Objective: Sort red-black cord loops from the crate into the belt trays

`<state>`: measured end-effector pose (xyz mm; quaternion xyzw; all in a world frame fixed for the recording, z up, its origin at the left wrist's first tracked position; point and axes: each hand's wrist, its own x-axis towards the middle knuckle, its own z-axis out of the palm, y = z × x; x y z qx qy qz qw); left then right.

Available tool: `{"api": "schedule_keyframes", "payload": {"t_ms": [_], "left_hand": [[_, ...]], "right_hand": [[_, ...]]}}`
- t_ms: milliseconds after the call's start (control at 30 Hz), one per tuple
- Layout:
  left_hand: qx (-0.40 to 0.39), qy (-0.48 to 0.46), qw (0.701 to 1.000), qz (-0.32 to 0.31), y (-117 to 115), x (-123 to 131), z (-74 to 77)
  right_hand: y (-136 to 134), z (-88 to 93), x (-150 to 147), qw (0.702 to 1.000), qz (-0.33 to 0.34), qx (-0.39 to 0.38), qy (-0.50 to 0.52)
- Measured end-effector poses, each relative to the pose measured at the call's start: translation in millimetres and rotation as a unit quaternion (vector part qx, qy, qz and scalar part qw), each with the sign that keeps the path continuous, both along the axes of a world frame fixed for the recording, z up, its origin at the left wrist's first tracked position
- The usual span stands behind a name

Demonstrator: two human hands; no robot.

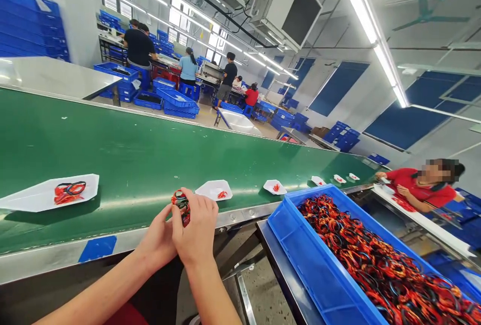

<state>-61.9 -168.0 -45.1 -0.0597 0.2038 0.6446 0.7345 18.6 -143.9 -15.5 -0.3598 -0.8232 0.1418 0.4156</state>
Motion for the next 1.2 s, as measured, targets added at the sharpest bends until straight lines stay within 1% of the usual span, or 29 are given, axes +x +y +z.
{"api": "schedule_keyframes", "payload": {"t_ms": [133, 300, 533, 633, 733, 833, 900, 967, 1000, 1033, 1067, 1100, 1133, 1167, 1200], "left_hand": [[-0.001, 0.022, 1.0, 0.0, 1.2, -1.1, -2.2], [-0.002, 0.045, 0.999, 0.012, -0.1, -3.6, 0.3], [-0.009, 0.046, 0.999, 0.01, -3.7, -5.0, 1.5], [-0.001, 0.034, 0.999, 0.013, -5.0, -6.1, -1.4], [-0.003, 0.036, 0.999, 0.017, -8.8, -9.6, -5.0], [-0.019, 0.046, 0.999, 0.022, -17.2, -15.2, -6.5], [-0.032, 0.052, 0.998, 0.03, -24.3, -19.3, -5.8], [-0.047, 0.059, 0.996, 0.039, -31.1, -22.9, -3.9], [-0.053, 0.064, 0.996, 0.042, -34.1, -24.4, -2.7], [-0.06, 0.068, 0.995, 0.044, -36.7, -25.6, -1.5], [-0.066, 0.071, 0.994, 0.046, -38.9, -26.7, -0.3], [-0.071, 0.072, 0.994, 0.05, -40.7, -27.6, 0.8], [-0.075, 0.073, 0.993, 0.055, -42.3, -28.5, 1.6], [-0.078, 0.074, 0.992, 0.059, -43.6, -29.3, 2.2], [-0.08, 0.074, 0.992, 0.062, -44.7, -30.2, 2.5]], "right_hand": [[2.6, -3.1, -1.5, 0.999, 0.012, -0.027, 0.046], [1.9, -6.1, -3.0, 0.996, 0.01, -0.055, 0.075], [2.3, -10.2, -8.0, 0.993, 0.0, -0.058, 0.1], [3.4, -8.5, -5.3, 0.996, -0.007, -0.025, 0.09], [5.6, -6.0, 0.8, 0.997, -0.018, 0.041, 0.065], [9.1, -5.0, 7.1, 0.993, -0.04, 0.098, 0.046], [11.5, -5.4, 9.8, 0.991, -0.048, 0.114, 0.046], [13.3, -6.6, 10.9, 0.992, -0.044, 0.102, 0.061], [14.0, -7.6, 10.9, 0.993, -0.04, 0.076, 0.082], [14.6, -8.7, 10.6, 0.992, -0.033, 0.028, 0.116], [15.3, -10.0, 10.4, 0.984, -0.023, -0.046, 0.168], [16.0, -11.5, 10.2, 0.961, -0.005, -0.146, 0.233], [16.9, -12.9, 10.3, 0.916, 0.023, -0.26, 0.304], [17.9, -14.4, 10.9, 0.849, 0.061, -0.373, 0.37], [18.9, -15.7, 11.8, 0.768, 0.105, -0.468, 0.425]]}}
